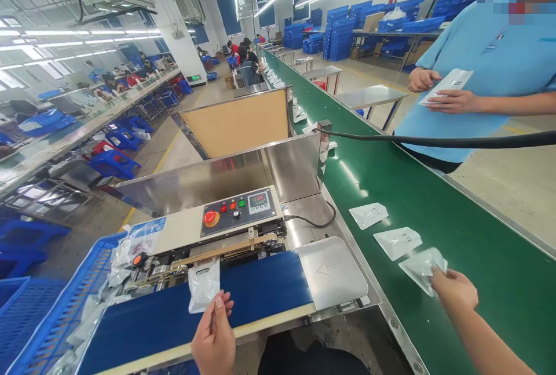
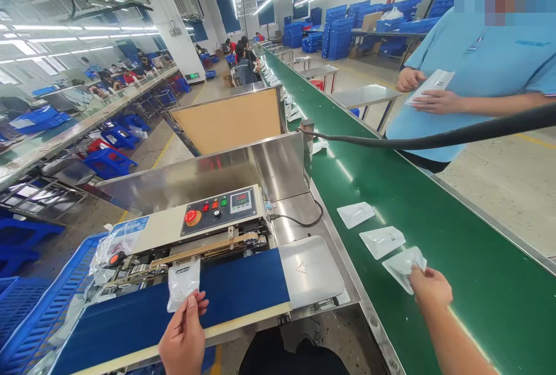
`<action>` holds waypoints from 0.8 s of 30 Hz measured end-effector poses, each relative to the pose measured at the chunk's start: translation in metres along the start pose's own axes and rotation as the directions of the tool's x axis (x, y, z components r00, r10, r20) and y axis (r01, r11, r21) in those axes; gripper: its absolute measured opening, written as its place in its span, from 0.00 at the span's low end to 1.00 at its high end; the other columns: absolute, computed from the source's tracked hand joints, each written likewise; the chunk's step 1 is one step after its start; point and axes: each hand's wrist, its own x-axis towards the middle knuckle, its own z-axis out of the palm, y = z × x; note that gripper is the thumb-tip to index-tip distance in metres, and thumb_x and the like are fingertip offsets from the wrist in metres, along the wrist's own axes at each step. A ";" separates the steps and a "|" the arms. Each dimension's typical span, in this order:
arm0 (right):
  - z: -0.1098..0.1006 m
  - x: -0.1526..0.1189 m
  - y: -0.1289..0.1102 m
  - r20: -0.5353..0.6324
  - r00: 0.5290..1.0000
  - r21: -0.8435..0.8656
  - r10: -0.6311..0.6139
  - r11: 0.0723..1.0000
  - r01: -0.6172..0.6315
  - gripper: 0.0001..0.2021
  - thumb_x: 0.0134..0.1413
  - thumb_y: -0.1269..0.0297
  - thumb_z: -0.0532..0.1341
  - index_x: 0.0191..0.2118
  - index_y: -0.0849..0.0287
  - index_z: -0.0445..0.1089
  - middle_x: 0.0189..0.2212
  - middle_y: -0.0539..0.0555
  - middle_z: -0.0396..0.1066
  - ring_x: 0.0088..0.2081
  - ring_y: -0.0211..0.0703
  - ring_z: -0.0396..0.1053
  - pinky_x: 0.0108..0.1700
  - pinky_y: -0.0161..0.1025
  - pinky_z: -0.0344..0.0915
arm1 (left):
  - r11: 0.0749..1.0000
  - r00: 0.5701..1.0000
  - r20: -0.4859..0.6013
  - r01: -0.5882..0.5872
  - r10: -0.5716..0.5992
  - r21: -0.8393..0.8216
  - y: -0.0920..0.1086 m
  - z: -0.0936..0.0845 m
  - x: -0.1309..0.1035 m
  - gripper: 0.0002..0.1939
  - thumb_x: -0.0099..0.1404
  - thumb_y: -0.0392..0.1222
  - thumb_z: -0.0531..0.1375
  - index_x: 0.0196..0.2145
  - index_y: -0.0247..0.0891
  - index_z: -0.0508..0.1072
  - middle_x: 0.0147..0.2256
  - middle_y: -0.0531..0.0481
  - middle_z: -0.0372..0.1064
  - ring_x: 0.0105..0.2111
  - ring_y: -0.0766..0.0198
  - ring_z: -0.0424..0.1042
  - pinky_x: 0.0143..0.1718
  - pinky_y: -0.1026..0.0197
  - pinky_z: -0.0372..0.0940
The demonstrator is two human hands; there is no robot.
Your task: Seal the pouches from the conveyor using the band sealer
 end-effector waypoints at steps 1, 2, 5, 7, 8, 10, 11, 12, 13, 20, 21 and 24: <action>0.001 -0.006 -0.004 0.030 0.999 0.030 0.026 0.999 -0.027 0.10 0.51 0.53 0.62 0.31 0.52 0.77 0.17 0.56 0.67 0.19 0.53 0.64 0.28 0.52 0.63 | 1.000 1.000 0.022 -0.004 0.004 -0.007 0.002 0.005 -0.003 0.35 0.60 0.73 0.67 0.44 0.35 0.85 0.40 0.39 0.86 0.34 0.50 0.85 0.38 0.50 0.81; 0.002 -0.014 -0.011 0.063 0.998 0.071 0.030 0.997 -0.035 0.11 0.50 0.53 0.62 0.32 0.53 0.76 0.18 0.55 0.69 0.19 0.52 0.65 0.28 0.50 0.64 | 1.000 0.998 0.060 -0.008 0.009 -0.008 0.005 0.012 -0.007 0.34 0.62 0.72 0.66 0.44 0.35 0.85 0.40 0.39 0.86 0.35 0.50 0.85 0.39 0.50 0.82; -0.002 -0.058 -0.049 0.104 0.987 0.314 -0.125 0.945 0.086 0.19 0.47 0.51 0.64 0.42 0.57 0.78 0.27 0.56 0.78 0.26 0.50 0.73 0.34 0.46 0.69 | 0.998 0.968 0.241 -0.068 0.065 0.003 0.016 0.042 -0.025 0.31 0.66 0.69 0.65 0.45 0.37 0.86 0.42 0.37 0.86 0.39 0.47 0.86 0.43 0.49 0.82; -0.008 -0.100 -0.084 0.151 0.939 0.512 -0.308 0.837 0.192 0.25 0.46 0.49 0.67 0.48 0.58 0.78 0.35 0.58 0.82 0.32 0.49 0.76 0.38 0.44 0.72 | 0.988 0.917 0.373 -0.152 0.144 -0.008 0.028 0.068 -0.039 0.28 0.68 0.66 0.65 0.47 0.38 0.86 0.45 0.37 0.86 0.45 0.46 0.85 0.50 0.48 0.80; -0.012 -0.122 -0.102 0.222 0.889 0.586 -0.402 0.783 0.208 0.26 0.46 0.49 0.68 0.50 0.58 0.78 0.37 0.59 0.83 0.33 0.48 0.76 0.38 0.43 0.72 | 0.982 0.882 0.434 -0.188 0.181 -0.028 0.035 0.082 -0.046 0.27 0.70 0.65 0.65 0.49 0.39 0.86 0.49 0.37 0.85 0.49 0.46 0.84 0.53 0.48 0.79; -0.016 -0.163 -0.133 0.387 0.747 0.689 -0.541 0.708 0.155 0.27 0.46 0.48 0.71 0.51 0.58 0.78 0.37 0.58 0.83 0.33 0.46 0.75 0.38 0.41 0.73 | 0.973 0.798 0.556 -0.206 0.231 -0.108 0.049 0.108 -0.058 0.27 0.71 0.62 0.64 0.56 0.40 0.83 0.54 0.38 0.83 0.54 0.47 0.82 0.57 0.50 0.76; -0.017 -0.180 -0.144 0.457 0.673 0.715 -0.582 0.690 0.111 0.27 0.46 0.48 0.72 0.50 0.59 0.79 0.35 0.57 0.83 0.32 0.45 0.73 0.37 0.41 0.72 | 0.970 0.756 0.608 -0.197 0.243 -0.143 0.055 0.118 -0.063 0.27 0.72 0.62 0.63 0.57 0.40 0.83 0.54 0.39 0.83 0.53 0.48 0.82 0.56 0.52 0.76; -0.018 -0.193 -0.152 0.513 0.606 0.730 -0.608 0.680 0.064 0.28 0.45 0.47 0.73 0.49 0.59 0.79 0.34 0.57 0.82 0.31 0.45 0.72 0.36 0.41 0.72 | 0.969 0.723 0.645 -0.184 0.246 -0.164 0.059 0.126 -0.066 0.27 0.74 0.62 0.61 0.56 0.39 0.83 0.51 0.39 0.84 0.50 0.50 0.82 0.53 0.54 0.76; -0.017 -0.203 -0.156 0.558 0.547 0.737 -0.624 0.675 0.017 0.28 0.44 0.46 0.75 0.49 0.59 0.80 0.34 0.57 0.82 0.31 0.45 0.72 0.36 0.41 0.73 | 0.971 0.707 0.666 -0.171 0.240 -0.168 0.062 0.131 -0.068 0.27 0.76 0.62 0.59 0.52 0.38 0.84 0.45 0.41 0.85 0.44 0.52 0.82 0.48 0.57 0.75; 0.000 -0.210 -0.136 0.661 0.452 0.695 -0.598 0.715 -0.070 0.30 0.46 0.31 0.72 0.33 0.58 0.80 0.23 0.51 0.72 0.26 0.41 0.67 0.30 0.38 0.66 | 0.987 0.767 0.621 -0.132 0.160 -0.091 0.046 0.124 -0.066 0.29 0.76 0.61 0.57 0.25 0.38 0.73 0.22 0.54 0.63 0.25 0.65 0.58 0.28 0.62 0.52; 0.005 -0.208 -0.133 0.663 0.470 0.686 -0.583 0.725 -0.068 0.30 0.45 0.31 0.73 0.31 0.59 0.79 0.22 0.51 0.71 0.26 0.40 0.65 0.29 0.37 0.64 | 0.990 0.766 0.628 -0.112 0.141 -0.086 0.042 0.124 -0.065 0.28 0.75 0.59 0.58 0.23 0.38 0.72 0.21 0.54 0.61 0.25 0.65 0.56 0.28 0.62 0.51; 0.019 -0.201 -0.129 0.725 0.518 0.612 -0.455 0.770 -0.180 0.30 0.42 0.32 0.74 0.27 0.59 0.76 0.19 0.49 0.67 0.22 0.36 0.59 0.24 0.36 0.55 | 0.990 0.779 0.625 0.121 -0.053 -0.067 0.034 0.135 -0.060 0.26 0.65 0.57 0.66 0.18 0.39 0.69 0.20 0.55 0.58 0.25 0.65 0.55 0.27 0.61 0.49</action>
